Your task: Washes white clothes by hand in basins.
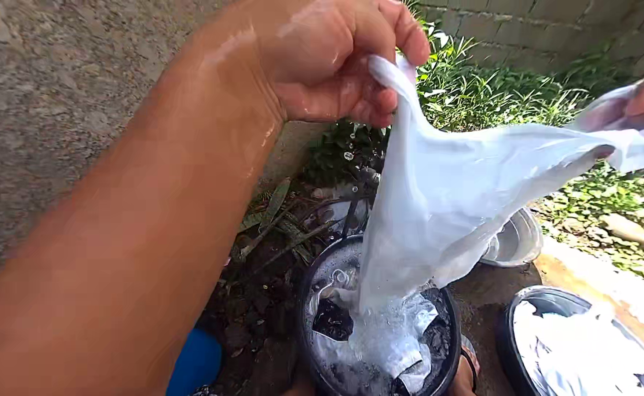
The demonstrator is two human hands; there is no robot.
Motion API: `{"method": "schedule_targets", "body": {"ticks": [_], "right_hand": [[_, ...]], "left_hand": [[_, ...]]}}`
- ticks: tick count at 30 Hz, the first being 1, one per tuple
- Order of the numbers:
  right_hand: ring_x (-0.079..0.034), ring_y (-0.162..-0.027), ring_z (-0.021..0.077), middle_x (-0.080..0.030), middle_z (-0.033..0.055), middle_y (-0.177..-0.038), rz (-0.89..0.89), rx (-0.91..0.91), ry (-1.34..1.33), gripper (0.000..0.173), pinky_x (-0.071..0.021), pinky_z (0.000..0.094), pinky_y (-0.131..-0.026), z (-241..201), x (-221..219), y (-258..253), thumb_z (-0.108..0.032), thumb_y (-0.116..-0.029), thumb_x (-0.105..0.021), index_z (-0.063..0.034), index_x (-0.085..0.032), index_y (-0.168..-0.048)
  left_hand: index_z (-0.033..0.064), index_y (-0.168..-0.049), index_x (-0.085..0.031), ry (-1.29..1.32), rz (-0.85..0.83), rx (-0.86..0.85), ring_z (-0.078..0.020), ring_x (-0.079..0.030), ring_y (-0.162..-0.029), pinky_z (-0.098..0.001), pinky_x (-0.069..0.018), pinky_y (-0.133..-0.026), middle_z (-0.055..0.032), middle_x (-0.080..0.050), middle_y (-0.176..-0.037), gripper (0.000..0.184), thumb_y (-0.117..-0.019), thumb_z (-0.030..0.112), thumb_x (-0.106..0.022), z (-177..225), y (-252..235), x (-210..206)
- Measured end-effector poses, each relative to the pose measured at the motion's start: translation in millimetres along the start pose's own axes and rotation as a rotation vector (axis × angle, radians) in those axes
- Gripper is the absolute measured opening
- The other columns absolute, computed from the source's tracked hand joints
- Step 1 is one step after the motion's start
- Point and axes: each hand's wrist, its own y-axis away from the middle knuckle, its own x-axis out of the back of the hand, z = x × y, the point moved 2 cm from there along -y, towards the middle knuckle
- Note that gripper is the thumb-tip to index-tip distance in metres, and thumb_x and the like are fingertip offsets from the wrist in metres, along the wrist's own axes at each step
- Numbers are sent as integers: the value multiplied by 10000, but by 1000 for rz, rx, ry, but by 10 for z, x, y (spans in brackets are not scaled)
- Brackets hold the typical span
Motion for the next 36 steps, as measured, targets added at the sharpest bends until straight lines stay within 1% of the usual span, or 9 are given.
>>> {"method": "schedule_targets", "body": {"ticks": [4, 7, 12, 14, 21, 24, 27, 33, 36], "right_hand": [[-638, -987, 32, -669, -76, -1089, 82, -95, 556, 488, -563, 259, -842, -28, -1389, 209, -575, -893, -673, -189, -722, -1188], [-675, -822, 198, -680, 84, -874, 68, -393, 702, 298, -562, 456, -750, 830, -1992, 509, -344, -932, -731, -53, -689, -982], [-438, -1389, 513, -414, 309, -1543, -488, -1133, 766, 508, -361, 701, -1097, 2617, -2533, 1542, -368, -1083, -471, 42, -602, -1353], [-473, -1378, 482, -467, 314, -1497, -562, -1218, 699, 513, -370, 671, -1106, 2844, -2643, 1828, -348, -1106, -419, 63, -573, -1369], [-694, -928, 103, -708, 73, -1010, 80, -767, -61, 286, -585, 290, -871, 1156, -2116, 773, -169, -1104, -431, 0, -659, -1136], [-730, -928, 125, -746, 46, -1011, 259, -433, -205, 330, -622, 317, -870, 287, -1759, 691, -139, -1081, -366, -70, -688, -1078], [-738, -968, 150, -739, 56, -1108, 364, -217, -141, 225, -641, 325, -840, 2, -1360, 879, -180, -1070, -474, -114, -675, -1146], [-675, -919, 125, -712, 42, -966, 63, -794, 421, 153, -557, 346, -871, 1176, -1337, 1715, -162, -956, -644, -62, -710, -1051], [-530, -1336, 426, -509, 304, -1458, -209, -1101, 621, 706, -405, 587, -1122, 2007, -1909, 1905, -273, -916, -778, 67, -484, -1461]], "left_hand": [[8, -1097, -562, 239, -7, -65, -158, -688, -735, -317, -629, -717, -88, -653, -885, 163, -1002, -45, -441, -71, -282, -636], [30, -1295, -534, -184, -116, 177, -174, -680, -827, -334, -594, -753, -136, -655, -1044, 261, -1043, 87, -496, -733, -309, -987], [64, -1559, -390, -639, -477, 613, -358, -508, -1376, -550, -365, -1149, -227, -517, -1486, 533, -1080, 260, -515, -2298, 188, -1215], [56, -1570, -366, -580, -406, 721, -382, -477, -1395, -556, -361, -1153, -245, -466, -1522, 573, -1051, 199, -564, -2761, 512, -1182], [114, -1637, 114, -306, -89, 732, -406, -110, -1569, -548, -214, -1245, -256, 25, -1695, 1408, -708, 208, -939, -3742, 856, -1524], [16, -1627, -124, -40, 198, 590, -391, -289, -1510, -493, -302, -1227, -294, -209, -1642, 1218, -717, 147, -923, -3921, 670, -1799], [-74, -1343, -555, 213, 414, 550, -221, -622, -1191, -365, -511, -1040, -209, -628, -1300, 550, -838, -30, -770, -3804, 492, -1811], [-73, -1387, -441, 457, 560, 441, -168, -636, -1066, -329, -554, -900, -176, -615, -1226, 739, -684, -242, -591, -3098, 431, -1621], [-75, -1433, -371, 563, 471, 345, -157, -653, -1039, -319, -572, -884, -166, -608, -1222, 828, -653, -233, -601, -2925, 474, -1812]]}}
